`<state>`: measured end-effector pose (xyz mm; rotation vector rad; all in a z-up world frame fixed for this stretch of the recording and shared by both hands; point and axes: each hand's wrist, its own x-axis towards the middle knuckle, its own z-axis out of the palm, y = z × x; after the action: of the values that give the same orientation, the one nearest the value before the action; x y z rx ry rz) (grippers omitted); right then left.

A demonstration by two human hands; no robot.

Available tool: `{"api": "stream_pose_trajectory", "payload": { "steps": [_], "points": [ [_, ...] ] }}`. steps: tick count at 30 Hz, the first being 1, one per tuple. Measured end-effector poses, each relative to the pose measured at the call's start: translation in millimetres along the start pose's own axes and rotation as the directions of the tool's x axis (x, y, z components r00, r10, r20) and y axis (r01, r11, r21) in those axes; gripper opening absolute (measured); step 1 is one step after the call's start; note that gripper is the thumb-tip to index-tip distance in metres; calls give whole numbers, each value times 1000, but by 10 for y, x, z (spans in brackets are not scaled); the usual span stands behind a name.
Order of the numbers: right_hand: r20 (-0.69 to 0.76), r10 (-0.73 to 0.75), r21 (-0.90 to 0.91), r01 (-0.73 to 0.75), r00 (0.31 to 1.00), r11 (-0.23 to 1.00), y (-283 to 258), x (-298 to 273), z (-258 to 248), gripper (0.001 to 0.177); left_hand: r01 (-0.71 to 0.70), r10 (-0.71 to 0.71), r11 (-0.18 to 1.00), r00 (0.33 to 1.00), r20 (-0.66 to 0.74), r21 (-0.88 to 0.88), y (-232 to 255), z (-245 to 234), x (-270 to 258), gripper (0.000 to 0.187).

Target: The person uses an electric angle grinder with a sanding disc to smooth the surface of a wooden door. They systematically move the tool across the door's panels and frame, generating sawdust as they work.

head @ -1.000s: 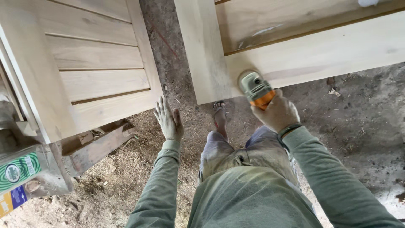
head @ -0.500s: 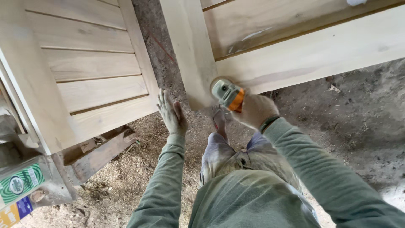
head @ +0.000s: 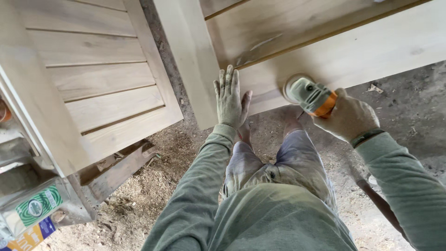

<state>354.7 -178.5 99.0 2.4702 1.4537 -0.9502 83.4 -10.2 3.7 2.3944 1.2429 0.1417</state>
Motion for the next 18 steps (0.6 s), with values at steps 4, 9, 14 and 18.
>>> {"api": "stream_pose_trajectory", "payload": {
  "steps": [4,9,14,18],
  "points": [
    [-69,63,88,-57,996,994,580,15,-48,69,50,-72,987,987,141,151,232,50,224,84],
    [-107,145,124,-131,984,983,1161,16,-241,71,61,-87,982,985,146,178,233,10,192,82],
    [-157,210,182,-180,965,967,1710,18,-437,70,49,-78,974,990,121,221,229,10,181,80],
    [-220,186,271,-123,958,955,2201,75,-536,61,56,-67,985,996,63,162,275,-11,164,81]
  ]
}}
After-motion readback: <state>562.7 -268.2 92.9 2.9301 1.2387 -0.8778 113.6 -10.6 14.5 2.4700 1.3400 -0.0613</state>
